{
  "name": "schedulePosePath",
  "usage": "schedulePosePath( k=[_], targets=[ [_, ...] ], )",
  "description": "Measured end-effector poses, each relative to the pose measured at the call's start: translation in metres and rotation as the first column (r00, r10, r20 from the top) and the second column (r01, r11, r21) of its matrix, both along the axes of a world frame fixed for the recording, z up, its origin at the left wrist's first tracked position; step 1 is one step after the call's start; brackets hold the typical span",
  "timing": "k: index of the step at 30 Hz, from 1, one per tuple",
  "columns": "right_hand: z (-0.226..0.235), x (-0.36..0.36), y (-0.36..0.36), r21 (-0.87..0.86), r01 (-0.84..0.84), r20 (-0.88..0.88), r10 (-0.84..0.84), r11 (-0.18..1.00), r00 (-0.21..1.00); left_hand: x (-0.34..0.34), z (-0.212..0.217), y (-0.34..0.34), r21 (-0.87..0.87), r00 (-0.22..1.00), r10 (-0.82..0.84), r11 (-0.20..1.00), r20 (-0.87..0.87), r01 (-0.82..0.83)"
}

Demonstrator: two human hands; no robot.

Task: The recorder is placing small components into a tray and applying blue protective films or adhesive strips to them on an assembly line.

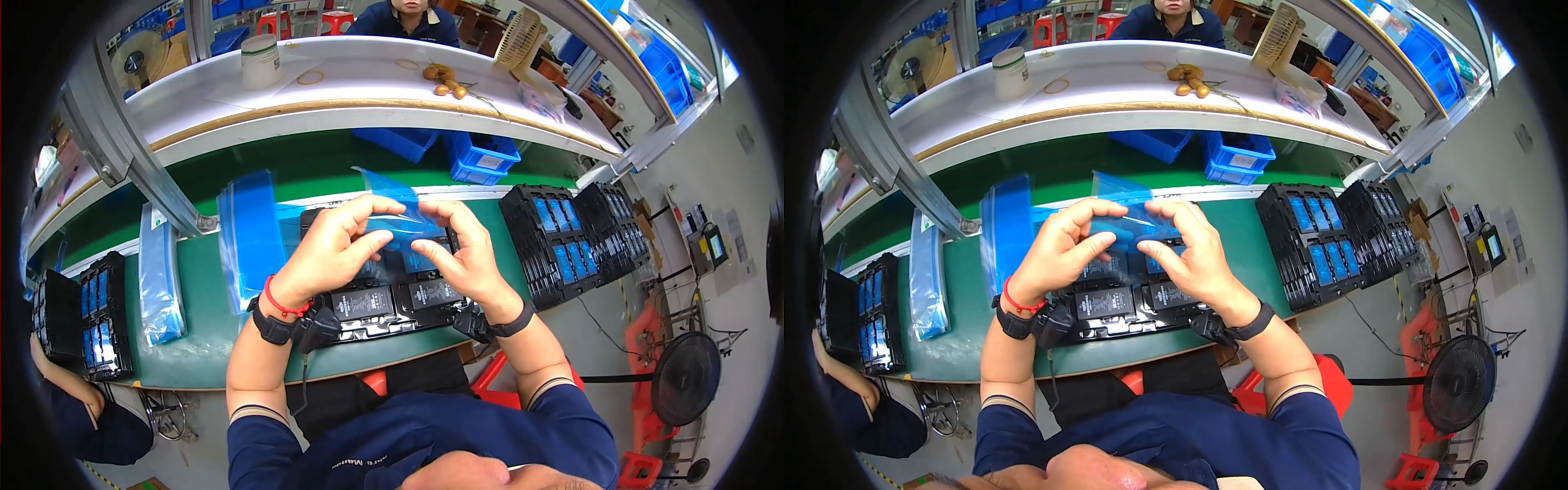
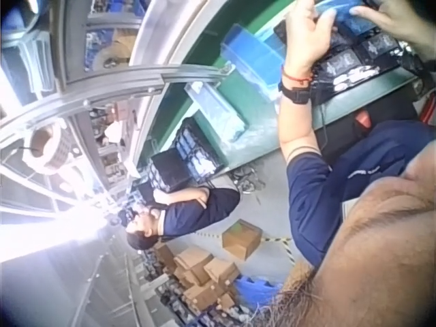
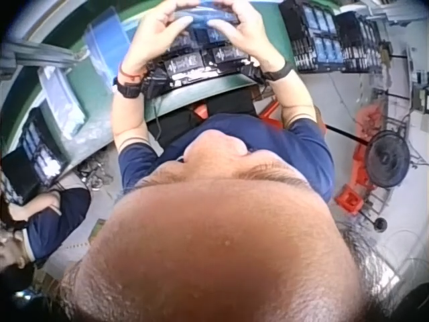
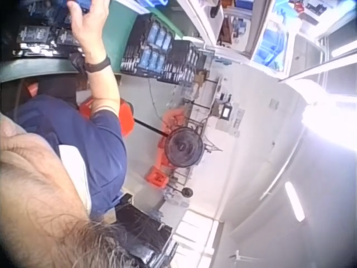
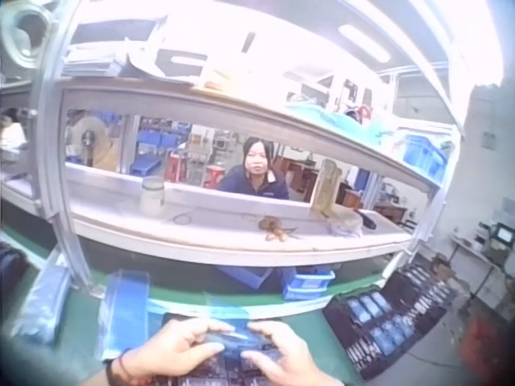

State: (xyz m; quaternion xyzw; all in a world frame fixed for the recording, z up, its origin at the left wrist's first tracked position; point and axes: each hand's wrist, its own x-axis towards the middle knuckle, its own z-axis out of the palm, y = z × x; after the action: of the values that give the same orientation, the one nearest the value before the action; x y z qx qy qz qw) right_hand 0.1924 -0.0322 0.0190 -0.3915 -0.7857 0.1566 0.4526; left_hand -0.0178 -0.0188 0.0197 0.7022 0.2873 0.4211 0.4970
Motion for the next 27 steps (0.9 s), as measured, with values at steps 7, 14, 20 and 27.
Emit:
schedulePosePath(
  k=[7,14,20,27],
  targets=[
    [-0.008,0.01,-0.009,-0.103,-0.05,-0.224,0.026,0.993,0.974,0.002,-0.006,0.004,-0.107,0.992,-0.08,0.99,0.096,0.091],
    [-0.012,0.031,-0.019,-0.042,-0.041,-0.385,0.022,0.998,0.923,0.0,0.0,0.003,0.084,0.955,0.15,0.988,-0.255,-0.133],
    [-0.025,0.073,-0.027,-0.63,-0.197,-0.477,-0.174,0.751,0.861,-0.047,0.01,0.018,0.014,0.971,0.227,0.973,0.075,-0.229],
    [-0.054,0.074,-0.028,-0.834,-0.106,-0.235,-0.176,0.541,0.956,-0.048,0.021,0.013,-0.091,0.935,0.308,0.951,0.173,-0.296]
  ],
)
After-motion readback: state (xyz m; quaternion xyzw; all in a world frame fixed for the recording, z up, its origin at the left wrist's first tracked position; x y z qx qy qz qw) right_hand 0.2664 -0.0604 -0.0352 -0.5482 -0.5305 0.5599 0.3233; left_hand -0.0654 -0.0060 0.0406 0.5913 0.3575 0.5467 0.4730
